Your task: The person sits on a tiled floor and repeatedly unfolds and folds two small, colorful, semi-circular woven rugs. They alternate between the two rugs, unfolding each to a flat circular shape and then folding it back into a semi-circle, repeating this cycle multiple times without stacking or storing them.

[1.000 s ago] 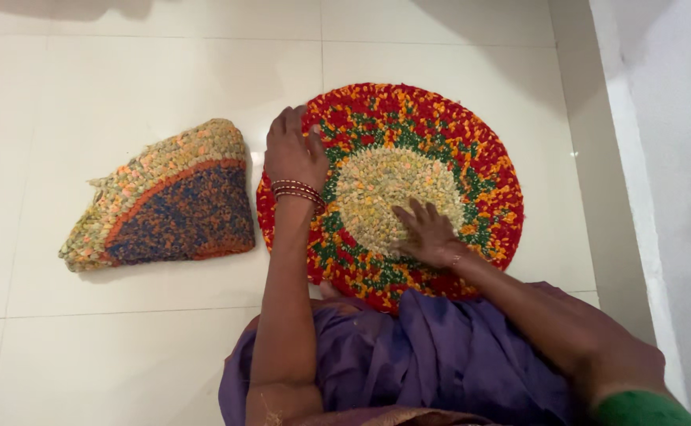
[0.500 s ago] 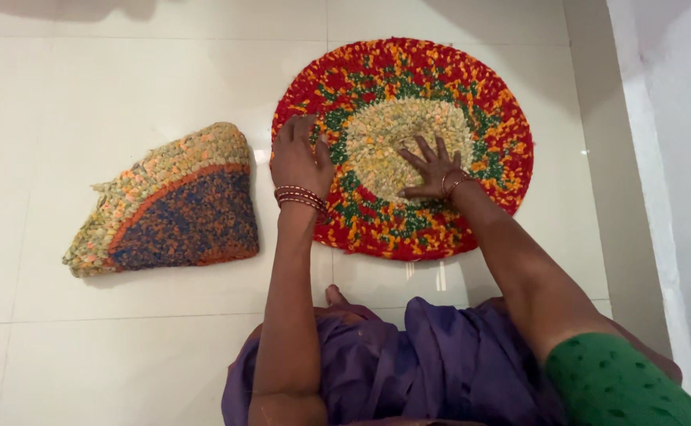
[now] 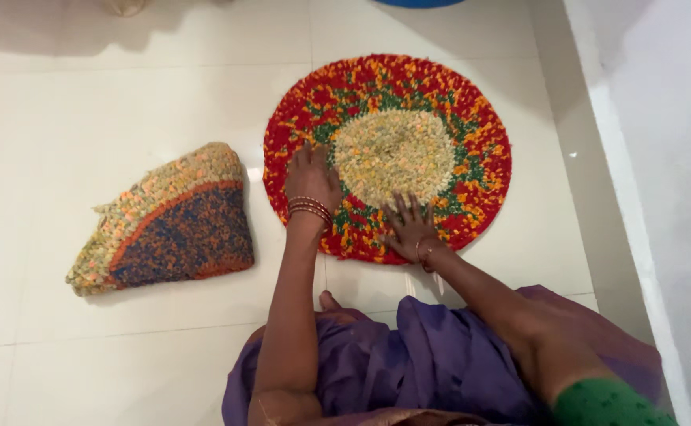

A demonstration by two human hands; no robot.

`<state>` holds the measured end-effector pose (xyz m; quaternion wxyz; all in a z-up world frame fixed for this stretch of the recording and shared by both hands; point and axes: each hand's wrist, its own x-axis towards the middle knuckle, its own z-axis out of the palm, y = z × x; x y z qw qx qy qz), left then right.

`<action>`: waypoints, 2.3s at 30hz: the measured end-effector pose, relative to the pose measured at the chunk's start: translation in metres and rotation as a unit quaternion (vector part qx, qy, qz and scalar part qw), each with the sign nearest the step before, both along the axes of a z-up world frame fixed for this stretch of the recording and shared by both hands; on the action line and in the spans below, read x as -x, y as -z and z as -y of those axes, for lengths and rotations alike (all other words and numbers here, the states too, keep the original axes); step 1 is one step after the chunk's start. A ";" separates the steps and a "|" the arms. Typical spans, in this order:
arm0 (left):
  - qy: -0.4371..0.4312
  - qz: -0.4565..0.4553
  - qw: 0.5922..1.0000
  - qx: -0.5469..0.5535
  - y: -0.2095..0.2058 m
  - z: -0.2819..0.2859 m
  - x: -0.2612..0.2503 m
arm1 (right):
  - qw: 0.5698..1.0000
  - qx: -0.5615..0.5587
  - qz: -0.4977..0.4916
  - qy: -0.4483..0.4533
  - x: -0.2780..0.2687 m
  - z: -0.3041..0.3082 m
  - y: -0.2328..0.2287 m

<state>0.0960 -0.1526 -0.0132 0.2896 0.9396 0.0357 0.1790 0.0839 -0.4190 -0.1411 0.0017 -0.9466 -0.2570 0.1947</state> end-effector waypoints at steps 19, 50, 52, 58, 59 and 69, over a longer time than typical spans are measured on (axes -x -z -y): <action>0.100 -0.371 0.920 -0.073 0.065 0.065 0.114 | 0.984 -0.123 0.125 0.036 0.045 0.105 0.031; 0.129 -0.450 0.875 -0.123 0.048 -0.022 0.121 | 0.956 -0.287 -0.058 0.014 0.129 0.194 -0.139; 0.172 -0.421 0.890 -0.022 0.038 -0.032 0.129 | 0.953 -0.286 -0.089 0.055 0.128 0.206 -0.152; 0.076 -0.406 0.911 0.004 -0.018 -0.012 0.059 | 0.914 -0.357 -0.004 0.194 0.043 0.215 -0.192; 0.077 -0.328 0.941 -0.015 -0.025 -0.005 0.043 | 0.909 -0.340 -0.004 0.240 0.024 0.214 -0.198; 0.029 -0.160 0.981 -0.103 0.039 0.090 0.029 | 0.937 -0.135 0.102 0.306 -0.055 0.240 -0.019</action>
